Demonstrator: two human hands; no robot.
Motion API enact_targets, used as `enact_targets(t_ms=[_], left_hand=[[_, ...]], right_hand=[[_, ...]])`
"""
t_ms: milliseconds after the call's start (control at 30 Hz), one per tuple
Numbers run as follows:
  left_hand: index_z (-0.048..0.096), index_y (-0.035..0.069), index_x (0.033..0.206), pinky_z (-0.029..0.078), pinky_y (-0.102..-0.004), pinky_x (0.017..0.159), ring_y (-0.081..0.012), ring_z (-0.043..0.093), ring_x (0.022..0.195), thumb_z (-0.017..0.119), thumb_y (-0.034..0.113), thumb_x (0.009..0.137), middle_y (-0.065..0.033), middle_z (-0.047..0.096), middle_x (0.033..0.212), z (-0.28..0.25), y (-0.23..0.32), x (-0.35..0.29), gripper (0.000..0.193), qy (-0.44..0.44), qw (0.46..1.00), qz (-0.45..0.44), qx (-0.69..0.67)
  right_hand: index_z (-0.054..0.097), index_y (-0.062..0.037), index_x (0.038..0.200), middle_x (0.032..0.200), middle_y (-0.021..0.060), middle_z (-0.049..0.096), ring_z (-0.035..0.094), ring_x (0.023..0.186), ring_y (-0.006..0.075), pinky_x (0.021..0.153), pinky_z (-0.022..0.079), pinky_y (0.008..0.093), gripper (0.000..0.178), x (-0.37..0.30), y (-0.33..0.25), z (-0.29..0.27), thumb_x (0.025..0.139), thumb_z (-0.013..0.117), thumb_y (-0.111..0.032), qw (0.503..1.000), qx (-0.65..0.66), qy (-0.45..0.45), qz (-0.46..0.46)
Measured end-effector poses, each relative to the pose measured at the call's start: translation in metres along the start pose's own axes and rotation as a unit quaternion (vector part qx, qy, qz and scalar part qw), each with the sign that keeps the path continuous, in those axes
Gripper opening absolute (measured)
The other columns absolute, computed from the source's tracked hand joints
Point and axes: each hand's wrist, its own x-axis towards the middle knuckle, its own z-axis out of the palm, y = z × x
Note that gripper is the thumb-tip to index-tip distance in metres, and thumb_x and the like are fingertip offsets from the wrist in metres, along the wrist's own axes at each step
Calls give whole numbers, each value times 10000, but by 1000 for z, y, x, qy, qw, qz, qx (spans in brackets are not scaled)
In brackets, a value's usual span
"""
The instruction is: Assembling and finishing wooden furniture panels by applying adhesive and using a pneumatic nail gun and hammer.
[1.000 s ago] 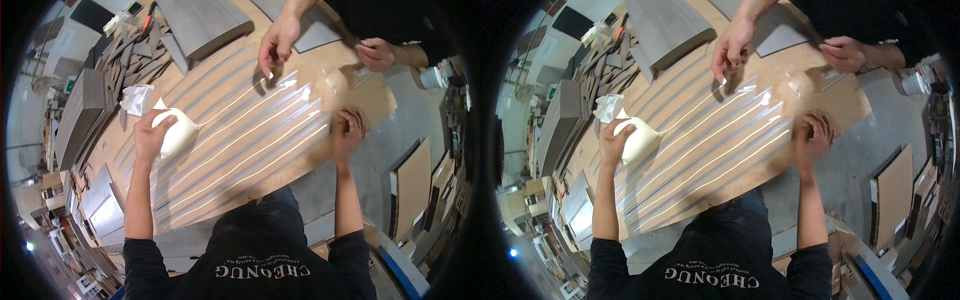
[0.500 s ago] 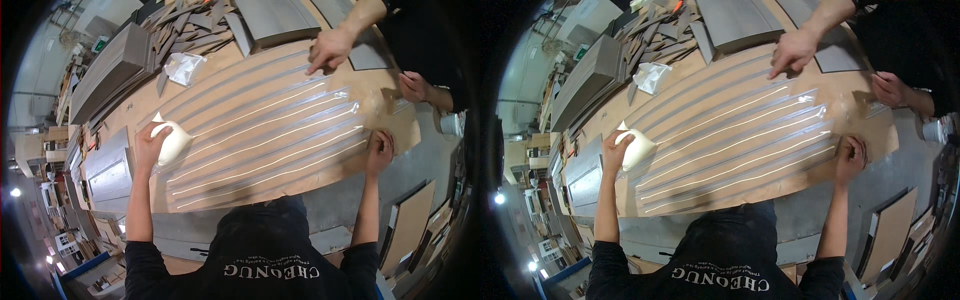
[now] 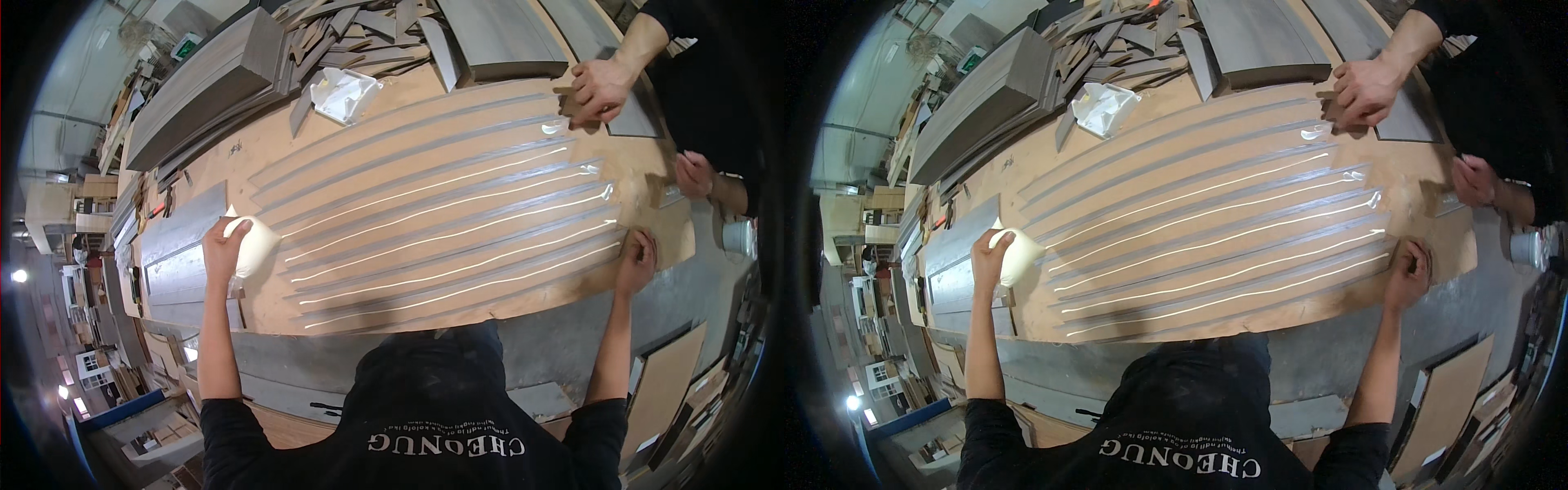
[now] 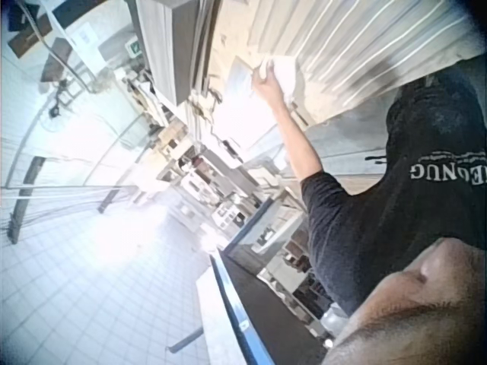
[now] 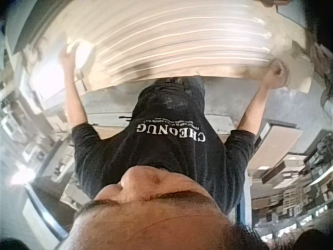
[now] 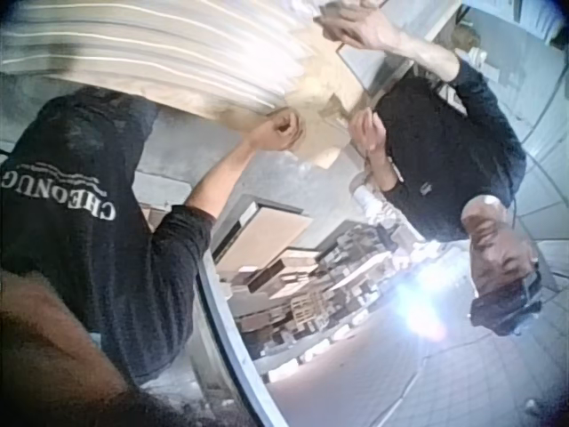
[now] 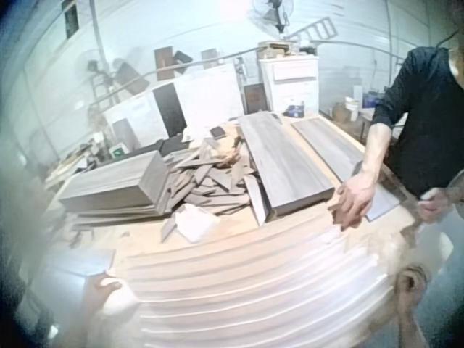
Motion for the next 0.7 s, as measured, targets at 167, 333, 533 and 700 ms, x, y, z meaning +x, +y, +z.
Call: enact_targets(t_ms=[167,333,533,700], left_hand=[[673,-6,884,448,-265,621,-100,547,642,692,248,804,-82,656,719,-9,-21,-3,267,11,1000,-16,-2],[667,-3,918,468,-281,646,-124,586,681,696,238,798,-95,663,744,-4,-20,-3,270,23,999,-7,41],[631,3,986,481,-275,674,-111,587,746,661,232,835,-71,644,841,-16,-3,15,276,17,992,23,-125],[603,-8,1038,458,-246,732,-107,567,801,609,277,874,-62,623,897,65,118,42,329,-79,962,105,-238]], right_hand=[[666,-60,939,1116,89,631,567,1070,257,880,456,348,194,0,13,0,816,524,-12,999,-43,-21,-3],[665,-61,925,1083,87,637,580,1042,257,887,456,347,187,5,9,-9,807,531,-4,998,-63,-6,-20],[642,-103,870,1000,79,654,605,965,282,872,461,397,174,9,-3,2,737,571,-16,995,-38,49,-81],[658,-152,862,1033,25,655,579,1017,269,938,401,401,167,-1,-7,-2,741,569,-77,995,-81,44,28]])
